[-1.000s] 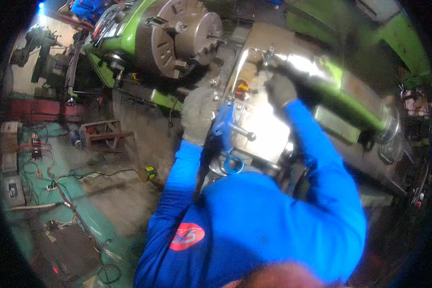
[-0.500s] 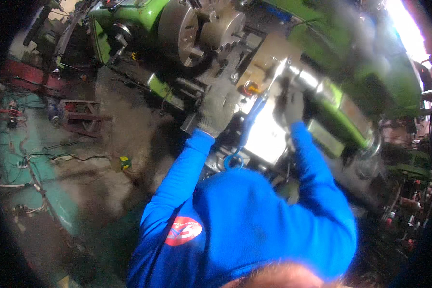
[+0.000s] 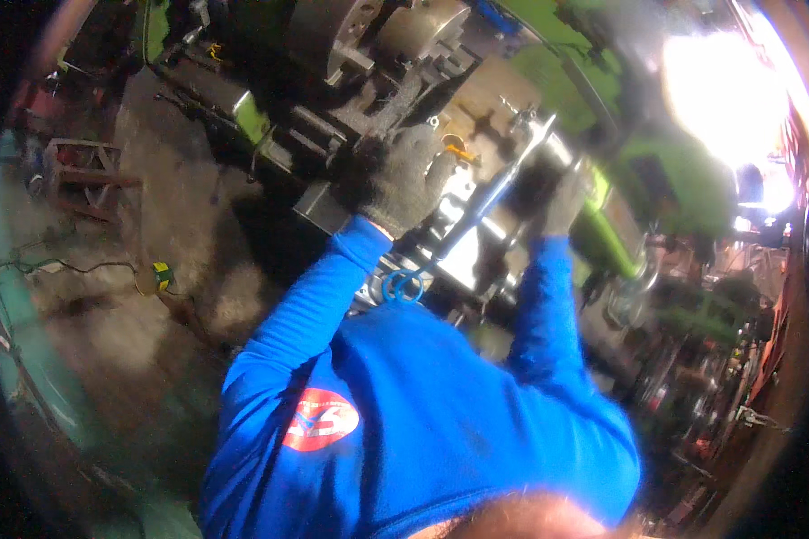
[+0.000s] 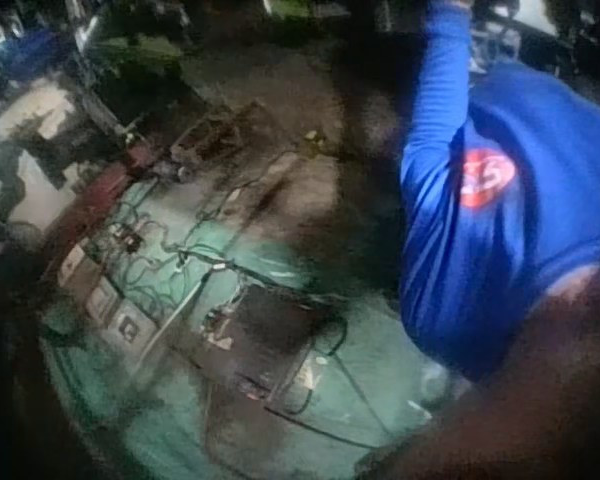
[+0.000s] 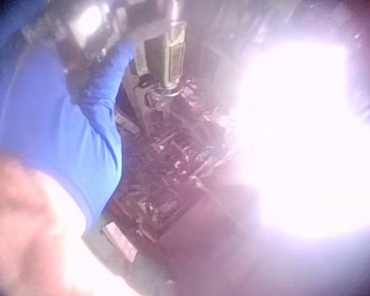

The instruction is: The person operates a large green industrial lathe, using a pneumatic tool to work on a metal component held in the chuck. They frequently adjust the tool's position and the machine's controls while wearing blue gloves.

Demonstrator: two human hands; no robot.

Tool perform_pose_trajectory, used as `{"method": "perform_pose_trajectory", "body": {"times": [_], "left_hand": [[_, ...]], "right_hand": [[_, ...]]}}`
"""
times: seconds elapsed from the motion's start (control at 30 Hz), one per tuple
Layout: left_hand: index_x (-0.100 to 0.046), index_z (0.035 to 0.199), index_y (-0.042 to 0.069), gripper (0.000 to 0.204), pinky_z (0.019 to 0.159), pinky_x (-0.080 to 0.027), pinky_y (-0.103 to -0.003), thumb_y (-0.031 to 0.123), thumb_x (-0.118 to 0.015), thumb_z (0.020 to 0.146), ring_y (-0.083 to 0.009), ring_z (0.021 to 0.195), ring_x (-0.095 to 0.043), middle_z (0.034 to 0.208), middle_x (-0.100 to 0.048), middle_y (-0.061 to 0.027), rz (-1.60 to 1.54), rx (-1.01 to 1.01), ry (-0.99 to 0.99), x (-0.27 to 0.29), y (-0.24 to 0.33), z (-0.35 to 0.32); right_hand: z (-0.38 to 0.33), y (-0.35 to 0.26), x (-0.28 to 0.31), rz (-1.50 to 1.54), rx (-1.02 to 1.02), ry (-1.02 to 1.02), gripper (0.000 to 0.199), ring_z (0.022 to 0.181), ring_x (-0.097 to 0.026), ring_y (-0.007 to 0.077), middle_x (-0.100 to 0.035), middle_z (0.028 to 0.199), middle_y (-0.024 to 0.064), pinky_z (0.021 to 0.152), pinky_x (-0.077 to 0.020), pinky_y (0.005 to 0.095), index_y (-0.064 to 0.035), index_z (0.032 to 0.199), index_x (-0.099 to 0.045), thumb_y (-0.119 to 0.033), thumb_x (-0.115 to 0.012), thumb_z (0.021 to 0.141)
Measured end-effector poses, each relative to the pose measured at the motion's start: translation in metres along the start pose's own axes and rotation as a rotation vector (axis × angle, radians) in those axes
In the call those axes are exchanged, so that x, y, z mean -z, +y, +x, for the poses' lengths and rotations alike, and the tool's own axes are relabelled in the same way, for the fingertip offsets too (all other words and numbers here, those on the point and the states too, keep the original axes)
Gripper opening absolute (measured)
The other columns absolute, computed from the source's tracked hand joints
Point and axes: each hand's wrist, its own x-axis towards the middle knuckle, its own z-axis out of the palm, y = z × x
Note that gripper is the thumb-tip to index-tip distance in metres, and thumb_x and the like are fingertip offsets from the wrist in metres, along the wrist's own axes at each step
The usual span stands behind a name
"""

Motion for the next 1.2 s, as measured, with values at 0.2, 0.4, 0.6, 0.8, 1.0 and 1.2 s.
{"method": "perform_pose_trajectory", "body": {"times": [0.2, 0.4, 0.6, 0.8, 1.0, 1.2], "left_hand": [[-0.061, 0.092, 0.002, 0.014, 0.08, -0.047, -0.05, 0.015, -0.062, 0.096, -0.0423, 0.09, -0.058, 0.093, -0.06, -0.02, 0.026, 0.02, -0.052, 0.007, -0.01, 0.0], [-0.064, 0.095, 0.002, 0.016, 0.083, -0.049, -0.048, 0.017, -0.06, 0.096, -0.0403, 0.093, -0.06, 0.098, -0.064, -0.019, 0.072, -0.008, -0.017, -0.004, -0.011, -0.003], [-0.068, 0.1, 0.002, 0.018, 0.091, -0.052, -0.044, 0.017, -0.059, 0.098, -0.0383, 0.102, -0.065, 0.107, -0.069, -0.0176, 0.109, 0.069, -0.068, 0.006, -0.006, -0.002], [-0.07, 0.103, 0.001, 0.019, 0.092, -0.052, -0.043, 0.015, -0.059, 0.098, -0.0363, 0.103, -0.066, 0.107, -0.071, -0.0178, 0.125, 0.062, 0.009, -0.006, -0.01, -0.008], [-0.068, 0.11, 0.0, 0.021, 0.089, -0.053, -0.044, 0.016, -0.058, 0.102, -0.0409, 0.102, -0.065, 0.111, -0.069, -0.022, 0.122, 0.127, -0.054, 0.0, 0.008, -0.005], [-0.071, 0.111, 0.0, 0.026, 0.097, -0.05, -0.046, 0.021, -0.057, 0.103, -0.0387, 0.108, -0.066, 0.115, -0.071, -0.0197, 0.17, 0.091, -0.095, -0.001, 0.0, -0.006]], "right_hand": [[0.106, -0.036, -0.007, 0.145, -0.153, -0.494, 0.042, 0.108, -0.066, 0.0432, -0.069, 0.115, 0.0268, 0.092, -0.0523, 0.0464, -0.0031, 0.121, -0.065, -0.038, -0.064, 0.097], [0.158, -0.001, -0.02, -0.187, 0.198, -0.735, 0.044, 0.113, -0.064, 0.045, -0.069, 0.12, 0.0244, 0.094, -0.0513, 0.0499, -0.0042, 0.119, -0.066, -0.042, -0.064, 0.097], [0.104, -0.026, -0.017, 0.252, -0.17, -0.936, 0.038, 0.089, -0.074, 0.0207, -0.075, 0.101, 0.0154, 0.079, -0.0562, 0.0363, -0.0008, 0.118, -0.07, -0.033, -0.067, 0.098], [0.031, 0.003, -0.034, 0.475, -0.173, -0.693, 0.034, 0.076, -0.067, 0.0175, -0.07, 0.086, 0.0092, 0.071, -0.0553, 0.0344, -0.0011, 0.116, -0.071, -0.03, -0.065, 0.099], [0.017, 0.046, -0.064, 0.112, 0.474, -0.8, 0.038, 0.101, -0.069, 0.0241, -0.073, 0.108, 0.0189, 0.088, -0.0526, 0.0363, -0.0014, 0.121, -0.07, -0.03, -0.061, 0.098], [-0.005, 0.0, -0.048, 0.51, -0.091, -0.677, 0.04, 0.118, -0.064, 0.0362, -0.068, 0.128, 0.0174, 0.104, -0.0494, 0.0425, -0.0104, 0.131, -0.067, -0.021, -0.065, 0.093]]}}
